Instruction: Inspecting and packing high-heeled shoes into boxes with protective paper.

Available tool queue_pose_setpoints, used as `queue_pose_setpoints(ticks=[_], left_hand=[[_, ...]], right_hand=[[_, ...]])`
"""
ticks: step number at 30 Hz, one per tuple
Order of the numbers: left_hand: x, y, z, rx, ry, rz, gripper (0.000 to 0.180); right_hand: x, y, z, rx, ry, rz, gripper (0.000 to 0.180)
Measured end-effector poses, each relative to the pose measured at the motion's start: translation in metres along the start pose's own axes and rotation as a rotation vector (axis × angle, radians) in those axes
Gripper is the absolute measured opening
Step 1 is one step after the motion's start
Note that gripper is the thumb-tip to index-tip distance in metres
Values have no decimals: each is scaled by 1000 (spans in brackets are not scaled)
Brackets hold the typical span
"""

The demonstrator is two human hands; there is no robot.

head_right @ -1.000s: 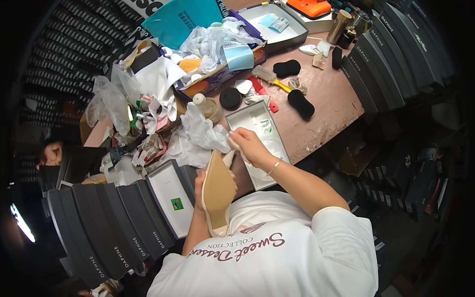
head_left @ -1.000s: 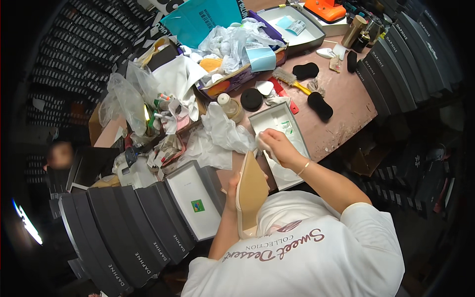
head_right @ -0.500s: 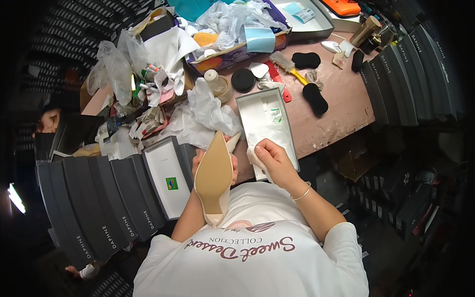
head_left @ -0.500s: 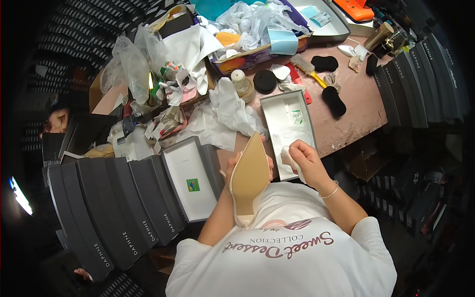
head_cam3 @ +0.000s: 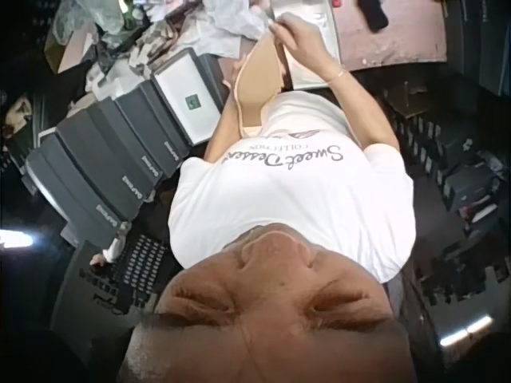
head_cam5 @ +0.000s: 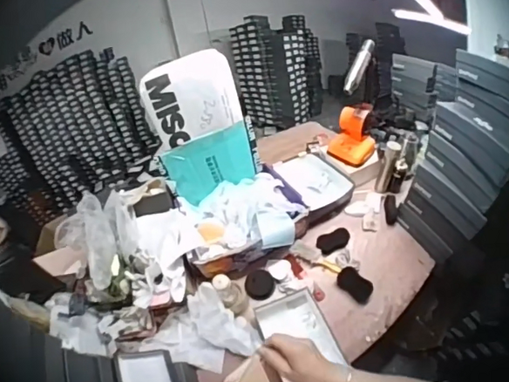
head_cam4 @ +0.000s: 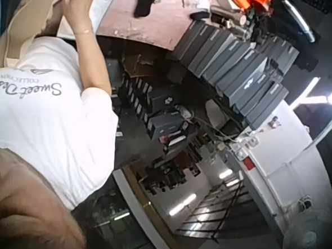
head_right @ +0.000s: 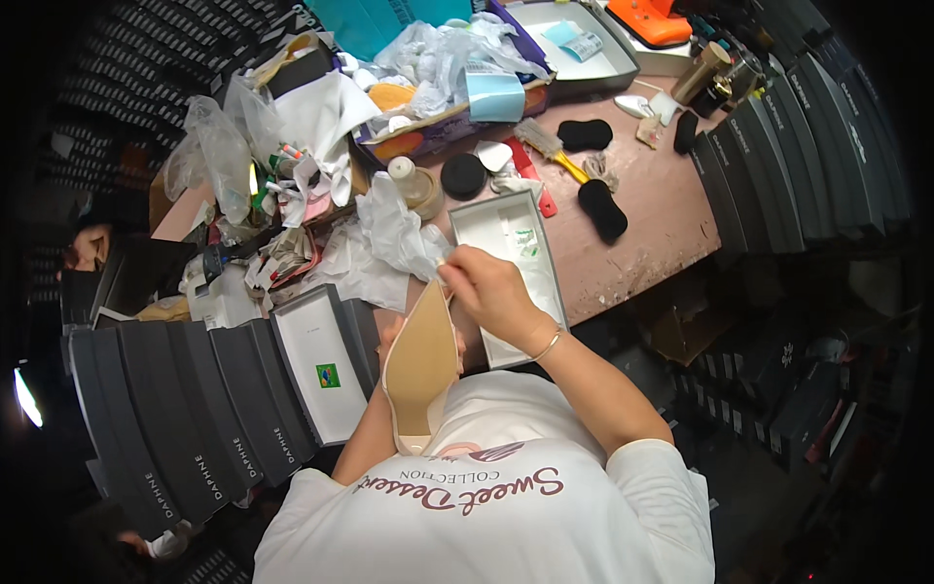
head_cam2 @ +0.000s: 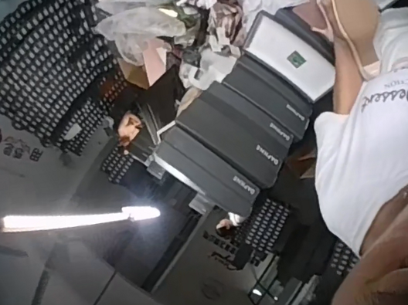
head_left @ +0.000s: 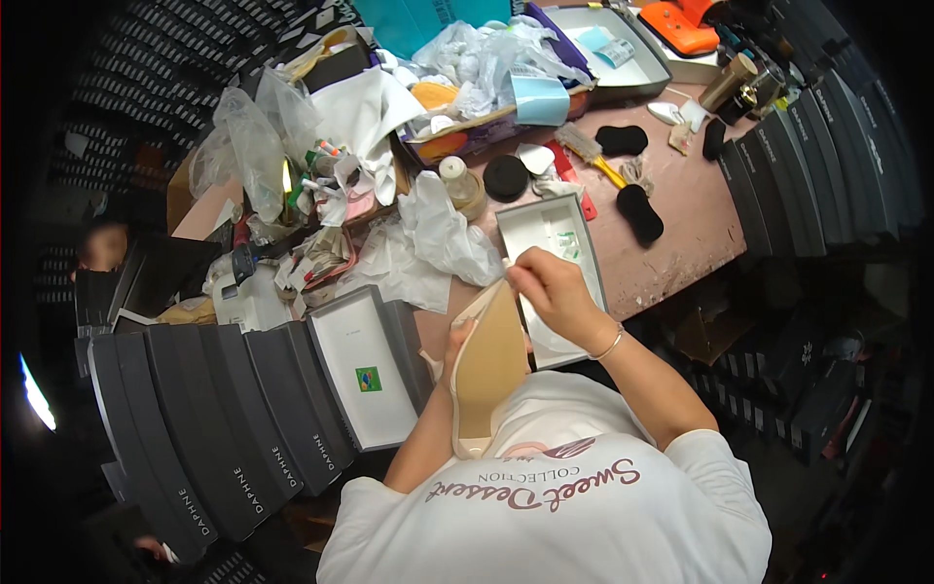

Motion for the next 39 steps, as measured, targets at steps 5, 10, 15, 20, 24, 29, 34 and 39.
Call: queue_pose_setpoints(ticks=[5,10,15,20,24,29,34,39], left_hand=[[29,-6,-18,-104,70,-242,73],[58,-32,-35,-258,-38,-408,70],[52,-37,-38,-264,10,-475,72],[59,-41,-22,-252,-66,-440,73],[58,-39,-30,-218,-14,-467,71],[63,-60,-59,-367,-51,-484,68],[62,-72,-63,-374,-30,-498,66],[72,-52,-23,-233,-119,-384,64]], right_hand=[[-5,42,-53,-425,402,-94,20],[-27,120,-83,130,-159,-126,16],[-59,150,-83,298,-587,137,26],[-67,132,-95,457,-655,35,48],[-76,132,-125,364,-389,75,49],[-57,140,-125,333,-291,-2,48],[14,104,-136,-201,427,-506,41],[19,50,-181,-593,854,-816,37]])
Point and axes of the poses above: each hand's wrist, its own y-axis towards the middle knuckle, its own x-axis out of the back of the hand, z = x × y, the point moved 3 cm from there along y, towards the middle knuckle, and after that the axes turned 5 degrees about x, right-handed, at the moved point
